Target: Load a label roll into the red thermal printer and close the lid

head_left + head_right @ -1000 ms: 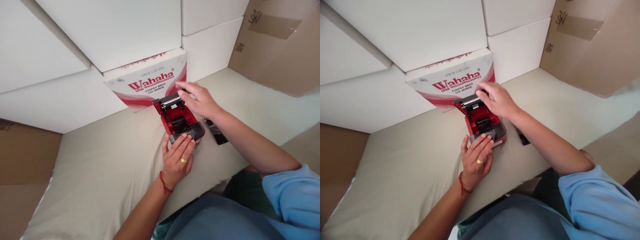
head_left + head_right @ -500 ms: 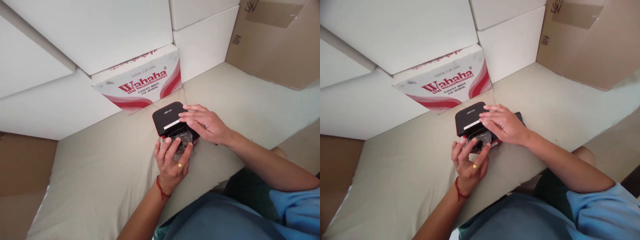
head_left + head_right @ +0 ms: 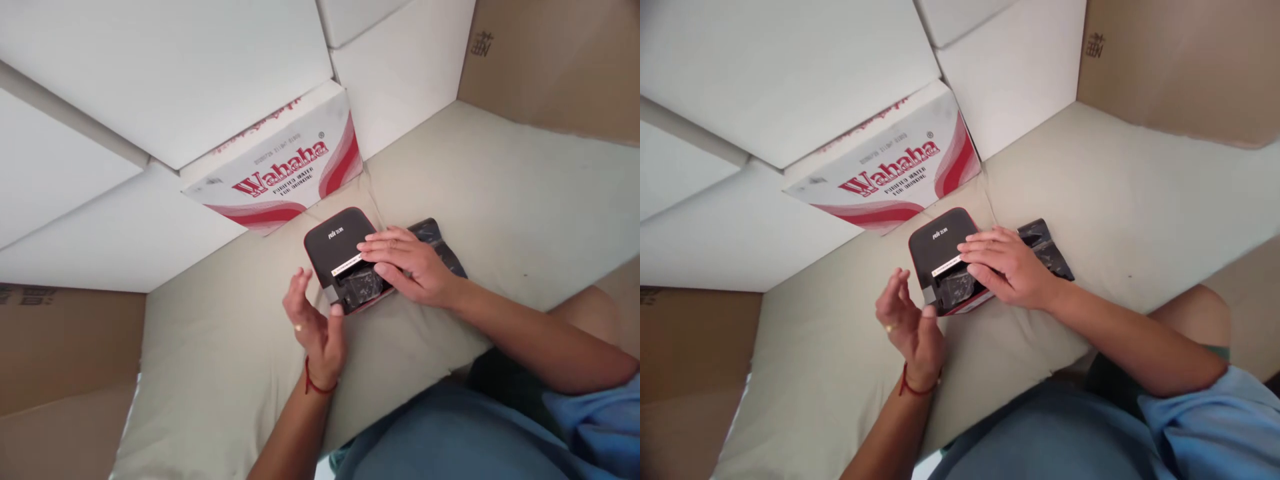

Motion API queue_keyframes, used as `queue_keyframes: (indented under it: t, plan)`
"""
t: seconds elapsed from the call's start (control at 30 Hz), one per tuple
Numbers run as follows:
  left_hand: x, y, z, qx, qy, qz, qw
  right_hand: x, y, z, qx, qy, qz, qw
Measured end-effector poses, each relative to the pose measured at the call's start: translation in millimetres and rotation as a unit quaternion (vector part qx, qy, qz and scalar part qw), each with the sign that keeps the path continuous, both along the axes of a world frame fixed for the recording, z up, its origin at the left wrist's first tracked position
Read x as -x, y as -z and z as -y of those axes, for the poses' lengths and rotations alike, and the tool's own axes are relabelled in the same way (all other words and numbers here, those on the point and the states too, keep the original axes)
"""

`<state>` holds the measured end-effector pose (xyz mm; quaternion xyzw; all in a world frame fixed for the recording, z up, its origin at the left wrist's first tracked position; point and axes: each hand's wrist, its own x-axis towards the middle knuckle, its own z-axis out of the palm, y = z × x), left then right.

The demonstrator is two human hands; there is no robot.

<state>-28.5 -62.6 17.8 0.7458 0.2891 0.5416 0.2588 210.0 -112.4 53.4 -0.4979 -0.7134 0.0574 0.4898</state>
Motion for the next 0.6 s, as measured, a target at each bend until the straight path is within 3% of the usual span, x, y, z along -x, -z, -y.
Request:
queue_keyframes:
  t: [0.1,0.17,0.27,0.43,0.6]
  plan:
    - [3,2.9,-10,0.184,0.045,0.093,0.977,-4,7.9,1,-0.029,-0.068,-0.026,0.997]
    - [2,2.7,-16,0.257,0.088,0.1,0.957,-6,8.4,4,-0.042,-0.078,-0.034,0.995]
    - [-3,0.5,-19,0.284,0.134,0.076,0.946,-7,2.5,9,-0.061,-0.064,-0.051,0.995]
    - [-9,-0.2,-20,0.306,0.155,0.046,0.938,-5,-8.4,15,-0.091,-0.033,-0.019,0.995]
    - [-4,5.0,-25,0.314,0.155,0.029,0.936,-3,-9.1,15,-0.124,-0.064,-0.01,0.99]
